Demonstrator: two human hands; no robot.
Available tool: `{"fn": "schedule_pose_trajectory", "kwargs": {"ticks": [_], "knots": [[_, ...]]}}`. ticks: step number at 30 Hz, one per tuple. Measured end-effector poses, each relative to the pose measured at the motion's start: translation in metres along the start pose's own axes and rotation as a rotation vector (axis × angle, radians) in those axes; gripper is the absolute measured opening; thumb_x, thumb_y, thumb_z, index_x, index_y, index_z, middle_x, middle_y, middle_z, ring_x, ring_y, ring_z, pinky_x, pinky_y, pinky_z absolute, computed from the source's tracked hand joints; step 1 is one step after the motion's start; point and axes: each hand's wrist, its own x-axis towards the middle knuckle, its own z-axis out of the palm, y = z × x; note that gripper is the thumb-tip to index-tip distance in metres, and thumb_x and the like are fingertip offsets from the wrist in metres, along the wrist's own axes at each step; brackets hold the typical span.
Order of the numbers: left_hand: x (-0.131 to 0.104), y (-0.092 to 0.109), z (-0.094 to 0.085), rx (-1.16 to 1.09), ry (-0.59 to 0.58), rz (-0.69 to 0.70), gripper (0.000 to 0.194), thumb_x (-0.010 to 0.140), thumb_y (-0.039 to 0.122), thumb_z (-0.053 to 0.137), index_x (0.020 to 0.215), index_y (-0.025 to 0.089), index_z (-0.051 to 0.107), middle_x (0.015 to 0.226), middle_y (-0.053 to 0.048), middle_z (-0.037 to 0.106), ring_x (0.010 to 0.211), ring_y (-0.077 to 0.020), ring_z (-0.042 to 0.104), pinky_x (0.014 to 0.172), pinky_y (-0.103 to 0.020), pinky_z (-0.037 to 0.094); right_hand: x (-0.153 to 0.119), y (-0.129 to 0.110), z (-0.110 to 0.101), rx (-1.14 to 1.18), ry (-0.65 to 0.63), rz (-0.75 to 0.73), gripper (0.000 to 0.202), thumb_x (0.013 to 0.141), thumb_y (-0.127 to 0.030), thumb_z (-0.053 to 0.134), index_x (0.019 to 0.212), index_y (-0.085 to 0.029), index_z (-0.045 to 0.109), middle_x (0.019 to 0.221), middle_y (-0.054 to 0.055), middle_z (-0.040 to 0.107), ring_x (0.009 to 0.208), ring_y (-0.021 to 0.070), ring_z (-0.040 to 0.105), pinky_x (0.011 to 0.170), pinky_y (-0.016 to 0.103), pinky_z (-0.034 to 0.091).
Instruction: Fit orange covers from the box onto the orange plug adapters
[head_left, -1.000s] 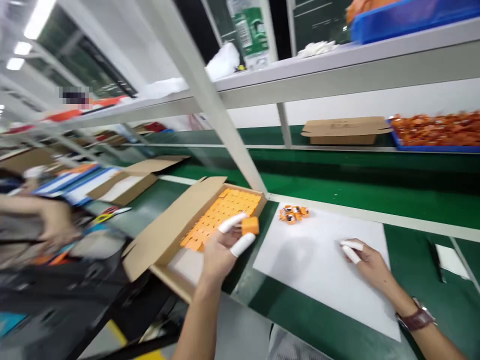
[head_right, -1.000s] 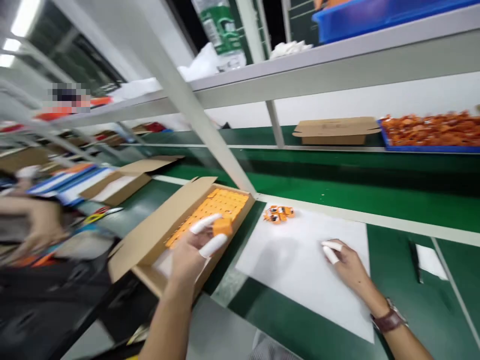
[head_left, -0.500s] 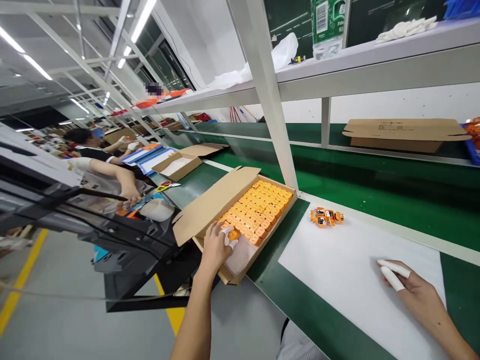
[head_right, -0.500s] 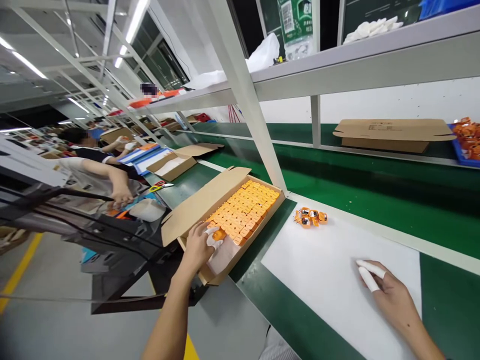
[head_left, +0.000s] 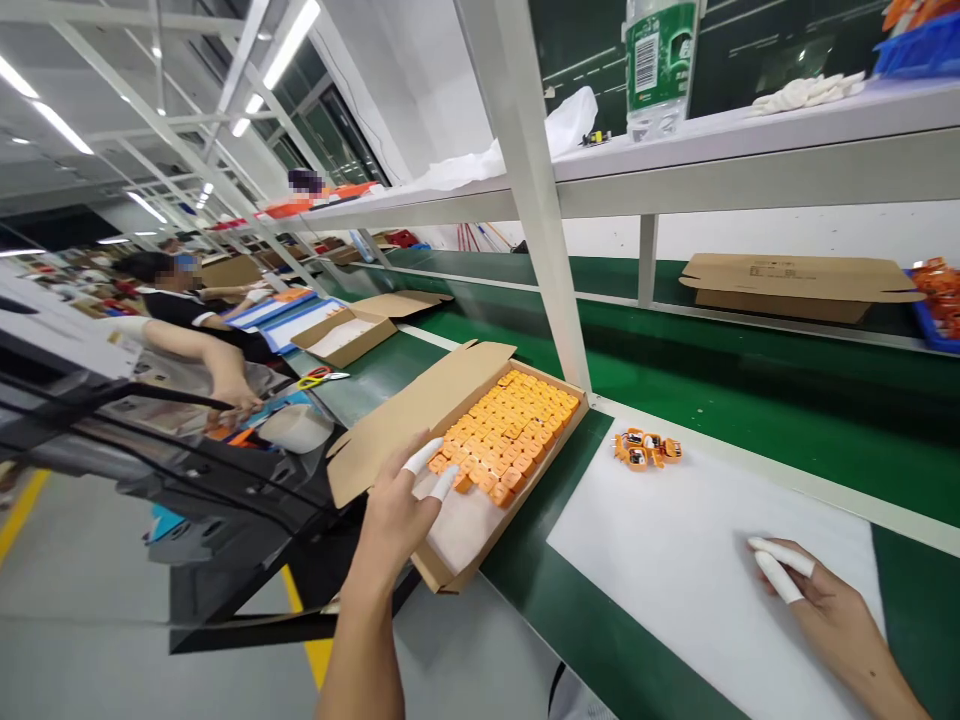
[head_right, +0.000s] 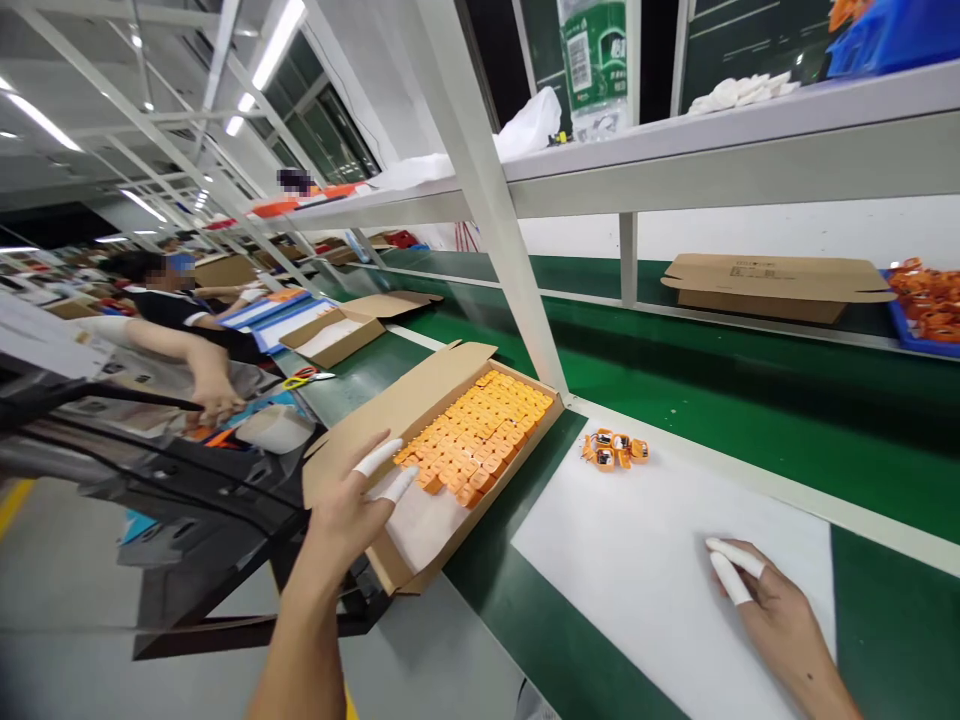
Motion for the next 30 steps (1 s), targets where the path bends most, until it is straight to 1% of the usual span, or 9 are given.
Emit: {"fn": "schedule_pose_trajectory", "kwargs": {"ticks": [2,3,6,8,13,17,22,26,30], "knots": [[0.003,0.037,0.009,-0.155,0.027,0.042,0.04,0.089,0.033,0.064,0.128,0.024,0.062,0.139,-0.008,0.062,0.126,-0.0287,0.061,0.111,-0.045,0.047,0.0,-0.01,0.002,0.021,0.013,-0.028,0.044,0.084,-0.062,0.064,0.106,-0.025,0.075,0.113,0.012,0.072,0.066,0.0194,0.068,0.069,0.032,0.063],[0.003,0.056,0.02,-0.228,-0.043,0.056,0.04,0.09,0.036,0.063,0.129,0.025,0.062,0.136,-0.008,0.064,0.121,-0.0281,0.064,0.105,-0.043,0.052,0.0,-0.015,0.003,0.032,0.019,-0.04,0.043,0.085,-0.062,0.064,0.104,-0.024,0.075,0.11,0.012,0.073,0.065,0.0191,0.067,0.069,0.032,0.063],[0.001,0.11,0.072,-0.344,-0.442,0.09,0.051,0.088,0.036,0.066,0.137,0.024,0.057,0.132,-0.011,0.067,0.111,-0.0282,0.068,0.096,-0.041,0.056,0.001,-0.025,0.004,0.045,0.012,-0.086,0.043,0.088,-0.061,0.062,0.101,-0.022,0.076,0.106,0.012,0.073,0.068,0.0198,0.068,0.069,0.032,0.063],[-0.001,0.14,0.111,-0.308,-0.57,0.069,0.054,0.083,0.036,0.071,0.133,0.019,0.06,0.127,-0.015,0.068,0.111,-0.031,0.067,0.096,-0.041,0.054,0.001,-0.027,0.005,0.046,-0.004,-0.115,0.041,0.091,-0.058,0.061,0.102,-0.022,0.076,0.108,0.013,0.073,0.074,0.0211,0.069,0.072,0.034,0.062],[-0.002,0.187,0.173,-0.245,-0.522,-0.013,0.052,0.079,0.045,0.075,0.117,0.01,0.064,0.119,-0.027,0.067,0.121,-0.043,0.06,0.095,-0.047,0.048,-0.001,-0.023,0.006,0.089,-0.014,-0.151,0.036,0.095,-0.052,0.058,0.105,-0.021,0.074,0.107,0.013,0.071,0.086,0.0236,0.07,0.076,0.036,0.061],[-0.003,0.193,0.185,-0.241,-0.491,-0.066,0.057,0.082,0.049,0.072,0.122,0.01,0.058,0.116,-0.025,0.069,0.115,-0.0379,0.064,0.087,-0.04,0.049,-0.003,-0.027,0.005,0.078,-0.045,-0.16,0.033,0.098,-0.047,0.055,0.108,-0.021,0.073,0.112,0.012,0.07,0.099,0.0248,0.068,0.087,0.037,0.058],[-0.009,0.173,0.185,-0.278,-0.473,-0.045,0.029,0.089,0.034,0.064,0.112,0.015,0.062,0.099,-0.011,0.073,0.092,-0.0244,0.07,0.08,-0.033,0.051,-0.005,-0.03,0.003,0.072,-0.078,-0.156,0.031,0.1,-0.044,0.052,0.112,-0.022,0.071,0.115,0.011,0.069,0.102,0.0233,0.067,0.09,0.036,0.056],[-0.013,0.158,0.175,-0.303,-0.426,0.027,0.03,0.095,0.037,0.054,0.117,0.018,0.063,0.092,-0.006,0.07,0.075,-0.0193,0.066,0.071,-0.031,0.053,-0.004,-0.029,0.003,0.044,-0.085,-0.181,0.029,0.101,-0.04,0.051,0.114,-0.023,0.07,0.111,0.009,0.069,0.095,0.0216,0.067,0.084,0.034,0.057],[-0.008,0.157,0.172,-0.343,-0.347,0.161,0.041,0.09,0.037,0.06,0.125,0.017,0.062,0.118,-0.013,0.066,0.104,-0.0276,0.063,0.09,-0.04,0.053,-0.005,-0.033,0.005,0.003,-0.062,-0.191,0.026,0.101,-0.036,0.051,0.109,-0.022,0.071,0.107,0.008,0.069,0.087,0.0204,0.067,0.079,0.033,0.057]]}}
